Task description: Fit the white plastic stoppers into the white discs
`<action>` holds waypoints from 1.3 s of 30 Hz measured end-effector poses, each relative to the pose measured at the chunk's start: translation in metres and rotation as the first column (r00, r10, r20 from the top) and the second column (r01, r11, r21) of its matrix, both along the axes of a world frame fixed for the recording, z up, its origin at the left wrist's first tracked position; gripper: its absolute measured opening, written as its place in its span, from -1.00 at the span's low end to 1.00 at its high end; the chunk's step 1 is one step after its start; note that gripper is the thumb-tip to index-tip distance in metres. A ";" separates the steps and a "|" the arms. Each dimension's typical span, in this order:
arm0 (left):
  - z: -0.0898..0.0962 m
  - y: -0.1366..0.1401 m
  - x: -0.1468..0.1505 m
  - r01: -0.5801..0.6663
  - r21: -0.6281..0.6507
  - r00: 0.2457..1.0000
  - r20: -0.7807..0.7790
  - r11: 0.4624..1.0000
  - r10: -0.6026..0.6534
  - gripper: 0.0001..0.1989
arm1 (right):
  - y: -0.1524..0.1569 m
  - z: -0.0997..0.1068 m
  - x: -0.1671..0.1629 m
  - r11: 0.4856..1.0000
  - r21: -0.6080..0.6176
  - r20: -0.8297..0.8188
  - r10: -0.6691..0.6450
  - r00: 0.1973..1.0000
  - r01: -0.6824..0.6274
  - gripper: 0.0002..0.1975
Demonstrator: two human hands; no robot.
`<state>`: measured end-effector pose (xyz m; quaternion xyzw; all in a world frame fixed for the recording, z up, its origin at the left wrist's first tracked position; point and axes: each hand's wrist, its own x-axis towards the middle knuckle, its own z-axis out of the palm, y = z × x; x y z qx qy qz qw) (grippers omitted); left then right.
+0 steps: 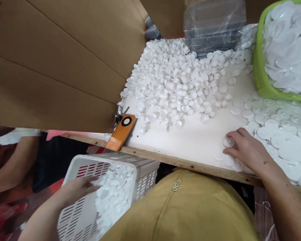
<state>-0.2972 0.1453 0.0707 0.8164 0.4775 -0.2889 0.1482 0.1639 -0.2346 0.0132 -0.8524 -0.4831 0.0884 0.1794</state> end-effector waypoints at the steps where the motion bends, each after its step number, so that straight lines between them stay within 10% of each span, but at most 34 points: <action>1: 0.001 -0.008 0.017 0.019 0.045 0.997 0.080 0.999 -0.022 -0.61 | 0.001 -0.002 -0.001 1.000 -0.010 0.012 0.020 1.000 -0.020 -0.68; 6: -0.006 -0.068 0.165 0.182 0.298 0.686 0.644 0.937 -0.338 -0.70 | 0.016 -0.001 -0.011 0.994 0.105 0.073 -0.011 0.997 0.003 -0.77; 9: -0.024 -0.095 0.244 0.324 0.454 0.497 0.665 0.830 -0.557 -0.72 | 0.021 0.003 -0.015 0.984 0.160 -0.014 -0.079 0.997 0.080 -0.79; 12: -0.038 -0.107 0.286 0.445 0.473 0.527 0.548 0.760 -0.649 -0.73 | 0.022 0.006 -0.022 0.970 0.195 -0.140 -0.121 0.983 0.147 -0.79; 18: -0.032 -0.132 0.295 0.480 0.047 0.501 0.805 0.876 -0.318 -0.79 | 0.035 0.004 -0.040 0.916 0.265 -0.508 -0.133 0.851 0.302 -0.78; 22: -0.036 -0.153 0.299 0.502 -0.267 0.431 0.902 0.823 0.029 -0.76 | 0.055 0.001 -0.046 0.896 0.279 -0.689 -0.063 0.722 0.344 -0.78; 27: -0.059 -0.152 0.313 0.575 -0.070 0.354 0.919 0.815 -0.171 -0.81 | 0.068 0.001 -0.043 0.907 0.213 -0.755 -0.083 0.651 0.363 -0.81; 33: -0.070 -0.143 0.316 0.574 0.157 0.333 0.851 0.804 -0.405 -0.78 | 0.072 0.010 -0.031 0.949 0.185 -0.606 -0.095 0.790 0.256 -0.86; 39: -0.073 -0.146 0.319 0.551 0.141 0.355 0.853 0.822 -0.384 -0.83 | 0.086 0.000 -0.031 0.926 0.117 -0.835 -0.105 0.540 0.360 -0.75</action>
